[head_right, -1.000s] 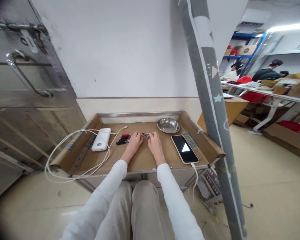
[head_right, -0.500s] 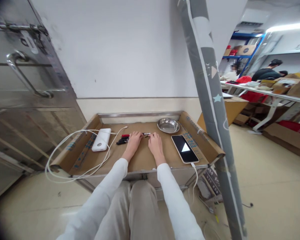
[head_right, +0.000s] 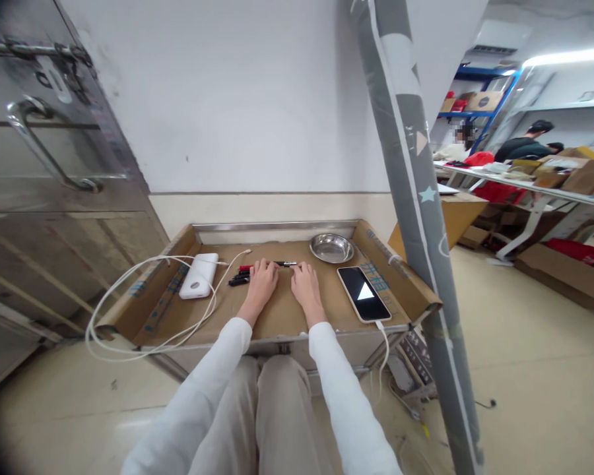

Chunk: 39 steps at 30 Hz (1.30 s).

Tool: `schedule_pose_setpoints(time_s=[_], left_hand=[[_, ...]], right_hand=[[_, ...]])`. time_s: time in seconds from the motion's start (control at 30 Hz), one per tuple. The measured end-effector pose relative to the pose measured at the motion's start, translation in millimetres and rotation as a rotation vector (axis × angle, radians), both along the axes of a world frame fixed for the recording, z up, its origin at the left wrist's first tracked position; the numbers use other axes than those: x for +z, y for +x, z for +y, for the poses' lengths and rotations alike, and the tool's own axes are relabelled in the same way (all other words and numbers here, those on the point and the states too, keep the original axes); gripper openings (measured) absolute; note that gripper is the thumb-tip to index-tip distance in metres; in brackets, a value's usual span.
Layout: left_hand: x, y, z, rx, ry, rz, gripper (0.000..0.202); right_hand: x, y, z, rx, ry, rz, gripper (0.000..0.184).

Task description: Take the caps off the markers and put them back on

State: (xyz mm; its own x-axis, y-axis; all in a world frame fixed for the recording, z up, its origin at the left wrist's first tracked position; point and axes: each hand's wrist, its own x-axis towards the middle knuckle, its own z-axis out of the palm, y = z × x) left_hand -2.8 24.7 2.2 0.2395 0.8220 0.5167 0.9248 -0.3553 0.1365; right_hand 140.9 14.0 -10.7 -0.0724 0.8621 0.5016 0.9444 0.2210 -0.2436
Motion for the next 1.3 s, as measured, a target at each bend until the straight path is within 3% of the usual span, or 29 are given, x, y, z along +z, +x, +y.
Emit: schedule_pose_setpoints(time_s=[0.2,0.33,0.5,0.67,0.87,0.93,1.1,1.3], left_hand=[[-0.5,-13,-26,0.384,-0.008,-0.188,0.026],[-0.4,-12,-32,0.417,-0.062,-0.113,0.026],[-0.8,-8,-33,0.349,-0.032,0.008,0.026],[-4.1,-12,-29,0.24,-0.04,0.003,0.024],[-3.9,-7,-15,-0.249,-0.122,-0.103,0.01],[-2.0,-4,-11,-0.332,-0.154,-0.206,0.007],[0.2,-2,-3,-0.37,-0.18,-0.339,0.009],[-9.5,-2,6,-0.439,0.018,-0.557,0.012]], right_hand=[[4.1,-1,-4,0.004,-0.025,0.015,0.027],[8.2,-3,-8,0.051,-0.02,0.029,0.03],[11.6,-7,-12,0.173,-0.059,-0.015,0.035],[10.5,-9,-14,0.088,-0.065,-0.039,0.039],[11.0,-7,-12,0.161,-0.043,-0.017,0.043],[10.4,-6,-11,0.171,-0.046,-0.024,0.036],[6.7,-3,-8,0.119,-0.009,-0.02,0.025],[-3.3,4,-1,0.106,0.043,0.111,0.025]])
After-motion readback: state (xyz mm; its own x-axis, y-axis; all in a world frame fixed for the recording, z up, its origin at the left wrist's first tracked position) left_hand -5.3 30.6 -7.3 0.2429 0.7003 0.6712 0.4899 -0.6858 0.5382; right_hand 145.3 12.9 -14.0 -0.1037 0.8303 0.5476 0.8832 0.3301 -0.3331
